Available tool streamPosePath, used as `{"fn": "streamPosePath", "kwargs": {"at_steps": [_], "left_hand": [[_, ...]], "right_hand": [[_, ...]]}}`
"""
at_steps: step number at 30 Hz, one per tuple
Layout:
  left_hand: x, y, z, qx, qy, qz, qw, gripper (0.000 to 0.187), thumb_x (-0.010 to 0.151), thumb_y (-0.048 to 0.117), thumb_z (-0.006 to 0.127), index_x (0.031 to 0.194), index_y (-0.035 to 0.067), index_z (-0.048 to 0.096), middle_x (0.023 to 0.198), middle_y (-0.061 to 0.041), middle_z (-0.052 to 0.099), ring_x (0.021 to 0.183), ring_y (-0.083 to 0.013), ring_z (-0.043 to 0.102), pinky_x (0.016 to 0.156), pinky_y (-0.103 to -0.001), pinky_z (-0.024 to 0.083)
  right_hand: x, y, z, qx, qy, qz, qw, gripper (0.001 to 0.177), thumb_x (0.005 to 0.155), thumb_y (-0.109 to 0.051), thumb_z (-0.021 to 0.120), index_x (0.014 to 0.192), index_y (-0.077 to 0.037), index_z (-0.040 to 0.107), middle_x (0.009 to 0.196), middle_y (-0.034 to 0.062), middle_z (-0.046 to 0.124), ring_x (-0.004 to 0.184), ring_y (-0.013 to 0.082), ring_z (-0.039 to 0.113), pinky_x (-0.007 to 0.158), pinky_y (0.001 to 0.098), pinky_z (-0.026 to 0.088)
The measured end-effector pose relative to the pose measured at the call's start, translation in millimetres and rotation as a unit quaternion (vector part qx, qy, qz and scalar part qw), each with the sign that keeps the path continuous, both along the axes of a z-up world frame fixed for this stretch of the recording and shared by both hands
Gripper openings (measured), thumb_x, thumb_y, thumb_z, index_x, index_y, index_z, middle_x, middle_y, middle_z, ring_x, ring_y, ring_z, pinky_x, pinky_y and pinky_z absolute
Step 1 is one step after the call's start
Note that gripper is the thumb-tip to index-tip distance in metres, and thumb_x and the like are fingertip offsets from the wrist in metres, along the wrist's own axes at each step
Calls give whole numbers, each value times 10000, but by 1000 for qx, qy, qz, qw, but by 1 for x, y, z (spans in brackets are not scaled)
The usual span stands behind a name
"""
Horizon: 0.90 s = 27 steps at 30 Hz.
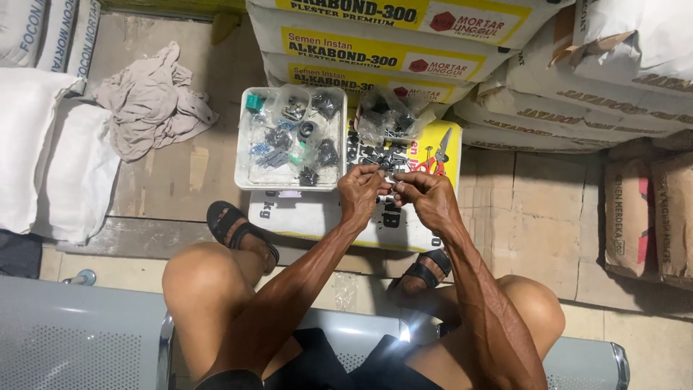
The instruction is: Sorting small metal construction parts like screws and bolts into a plastic organizer box
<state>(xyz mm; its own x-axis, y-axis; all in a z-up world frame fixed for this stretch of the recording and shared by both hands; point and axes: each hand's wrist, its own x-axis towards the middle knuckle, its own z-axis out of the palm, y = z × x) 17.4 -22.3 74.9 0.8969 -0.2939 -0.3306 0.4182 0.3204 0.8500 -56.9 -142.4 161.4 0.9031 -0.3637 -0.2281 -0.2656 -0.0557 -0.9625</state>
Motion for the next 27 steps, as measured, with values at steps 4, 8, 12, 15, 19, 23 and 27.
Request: {"fn": "streamPosePath", "kwargs": {"at_steps": [4, 8, 12, 15, 19, 23, 27], "left_hand": [[1, 0, -4, 4, 14, 1, 1000, 247, 916, 56, 725, 1113, -77, 658, 842, -232, 746, 663, -226, 748, 580, -284, 659], [1, 2, 1, 18, 1, -10, 1000, 219, 913, 55, 726, 1087, -69, 675, 831, -243, 744, 673, -232, 752, 576, -292, 656], [0, 5, -9, 59, -91, -49, 993, 165, 957, 41, 666, 1077, -67, 700, 800, -245, 737, 714, -244, 751, 566, -315, 631], [-10, 2, -5, 81, -100, -55, 990, 128, 933, 17, 666, 1035, -27, 730, 784, -189, 738, 686, -154, 702, 577, -285, 618], [1, -4, 2, 84, -134, -84, 984, 143, 948, 16, 659, 1054, 8, 754, 824, -209, 761, 777, -185, 738, 622, -320, 624], [23, -9, 2, 65, -193, -132, 970, 162, 973, -2, 625, 1075, 20, 749, 833, -194, 766, 762, -170, 736, 646, -311, 625], [30, -9, 12, 71, -236, -173, 954, 166, 979, -12, 598, 1055, 8, 744, 804, -214, 757, 725, -215, 760, 646, -327, 636]], "right_hand": [[2, 1, -3, -10, 3, -1, 1000, 226, 962, 8, 685, 1176, 61, 734, 883, 227, 741, 776, 203, 696, 729, 344, 636], [1, 1, 0, -33, 7, 8, 999, 231, 965, 11, 678, 1184, 65, 732, 889, 244, 737, 790, 241, 715, 747, 381, 635], [3, 6, 7, -65, -16, 6, 998, 199, 932, 51, 696, 1121, 53, 758, 830, 217, 750, 732, 229, 728, 703, 366, 628], [9, 2, -10, -138, -24, 9, 990, 141, 898, 50, 744, 1028, 16, 787, 779, 209, 748, 675, 251, 744, 617, 361, 613], [10, -3, 5, -117, -38, -16, 992, 224, 875, 49, 769, 1096, 46, 740, 794, 183, 736, 686, 200, 695, 680, 363, 606], [12, -23, 1, -208, -67, 2, 976, 273, 908, -29, 780, 1174, -17, 724, 917, 206, 714, 770, 320, 699, 739, 442, 582], [14, -32, -19, -252, -104, -8, 962, 93, 902, -54, 811, 994, -60, 799, 867, 158, 703, 737, 283, 719, 686, 378, 579]]}}
